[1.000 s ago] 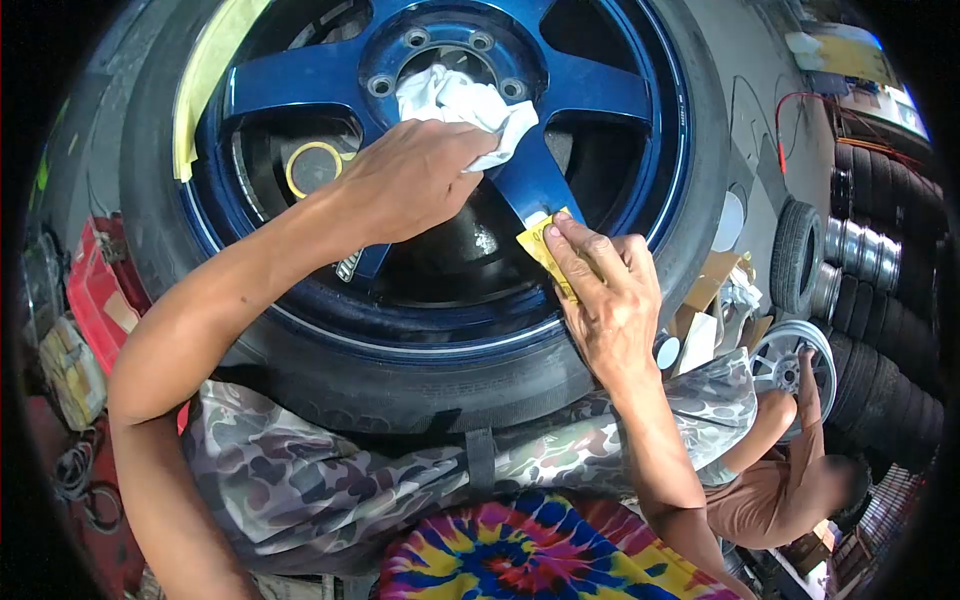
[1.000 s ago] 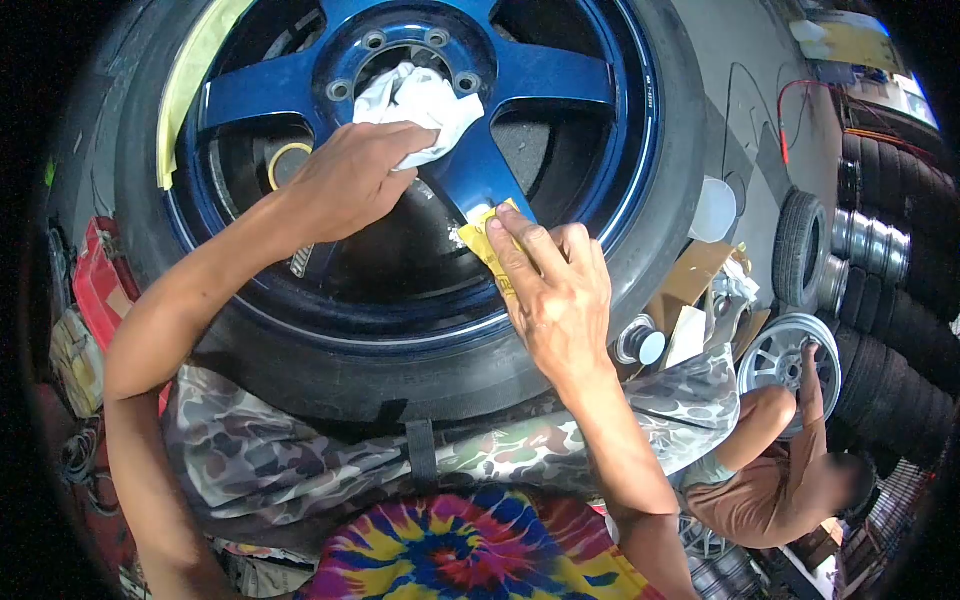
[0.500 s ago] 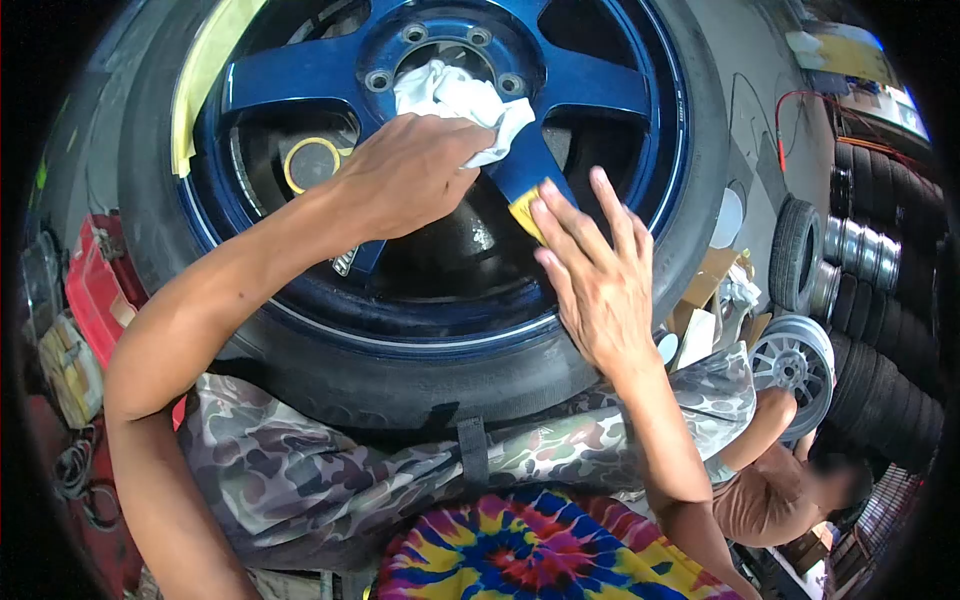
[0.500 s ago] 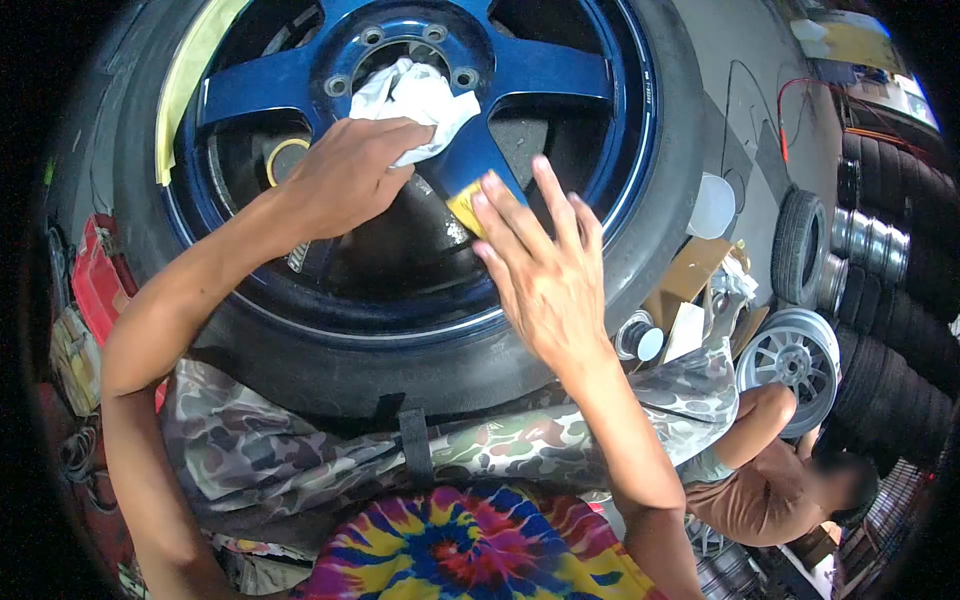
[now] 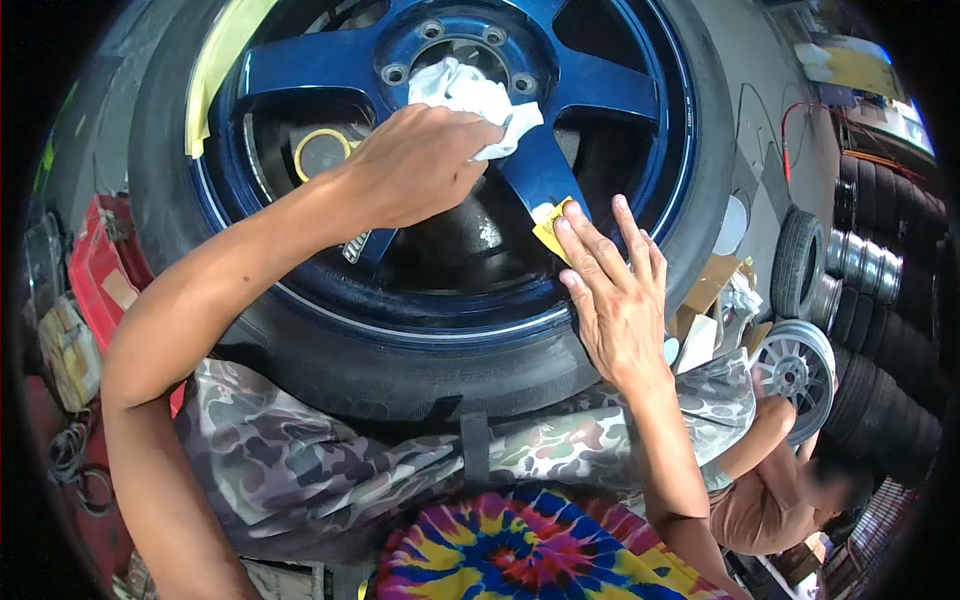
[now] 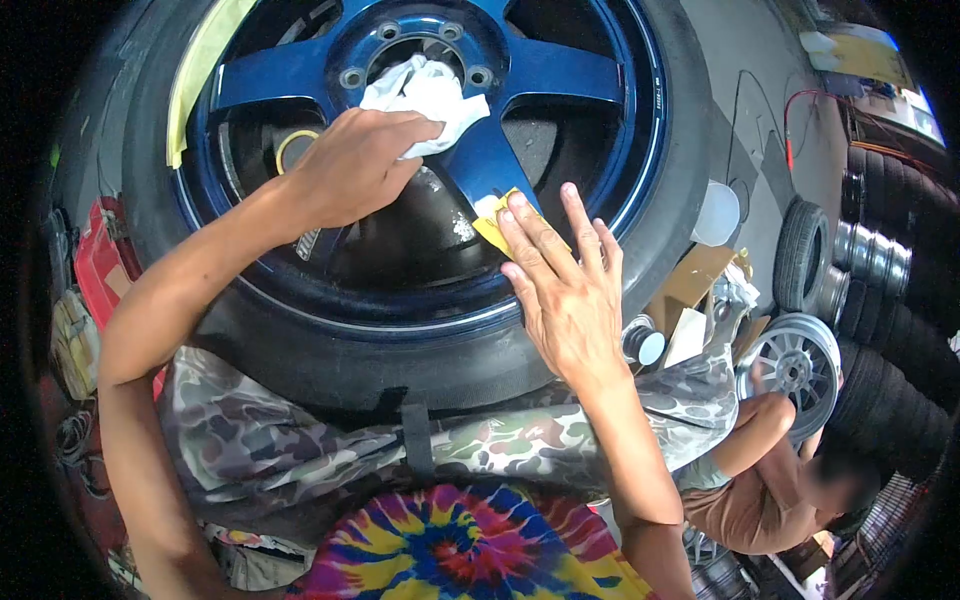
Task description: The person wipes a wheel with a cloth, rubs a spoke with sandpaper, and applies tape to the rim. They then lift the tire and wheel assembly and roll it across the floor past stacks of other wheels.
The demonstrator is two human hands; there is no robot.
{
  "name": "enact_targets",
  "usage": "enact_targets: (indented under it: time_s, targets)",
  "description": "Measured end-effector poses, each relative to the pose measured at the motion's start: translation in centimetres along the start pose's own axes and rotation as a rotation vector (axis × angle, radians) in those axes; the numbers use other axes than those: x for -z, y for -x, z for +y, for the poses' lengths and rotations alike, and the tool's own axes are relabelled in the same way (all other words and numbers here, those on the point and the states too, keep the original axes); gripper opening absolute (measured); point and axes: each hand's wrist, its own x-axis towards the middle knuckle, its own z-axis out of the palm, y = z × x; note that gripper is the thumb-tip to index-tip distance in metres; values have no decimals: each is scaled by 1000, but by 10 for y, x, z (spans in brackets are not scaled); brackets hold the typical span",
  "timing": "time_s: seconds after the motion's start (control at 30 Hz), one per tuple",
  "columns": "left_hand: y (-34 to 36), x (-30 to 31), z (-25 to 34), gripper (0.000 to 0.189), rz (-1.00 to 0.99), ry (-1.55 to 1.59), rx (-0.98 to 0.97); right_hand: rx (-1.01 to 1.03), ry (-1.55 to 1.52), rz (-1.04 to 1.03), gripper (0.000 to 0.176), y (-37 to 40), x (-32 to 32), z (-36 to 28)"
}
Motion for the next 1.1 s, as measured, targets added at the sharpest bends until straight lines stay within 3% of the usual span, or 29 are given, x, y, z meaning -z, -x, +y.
enact_targets:
  time_s: [0.07, 0.7, 0.8, 0.87, 0.9, 1.0, 1.1]
  targets:
    - [-4, -1, 3, 29, 7, -32, -9, 7, -10, -9, 47, -10, 4, -1]
    - [-2, -2, 3, 32, 20, -40, -19, -4, -16, 12, 46, -13, 4, -7]
    - [-2, -2, -1, 43, -86, -72, 22, -17, -50, 23, 46, -12, 0, -10]
    - [-1, -11, 8, 59, 35, -13, -8, -23, -59, -6, 45, 3, 8, -12]
    - [-2, -9, 13, 74, -83, -18, 18, -10, -47, -20, 43, 9, 11, -11]
    - [5, -12, 27, 77, -71, -214, -153, -3, -45, -15, 40, 10, 12, -11]
    - [10, -20, 28, 79, -98, -279, -175, -2, -78, 11, 40, 8, 8, -10]
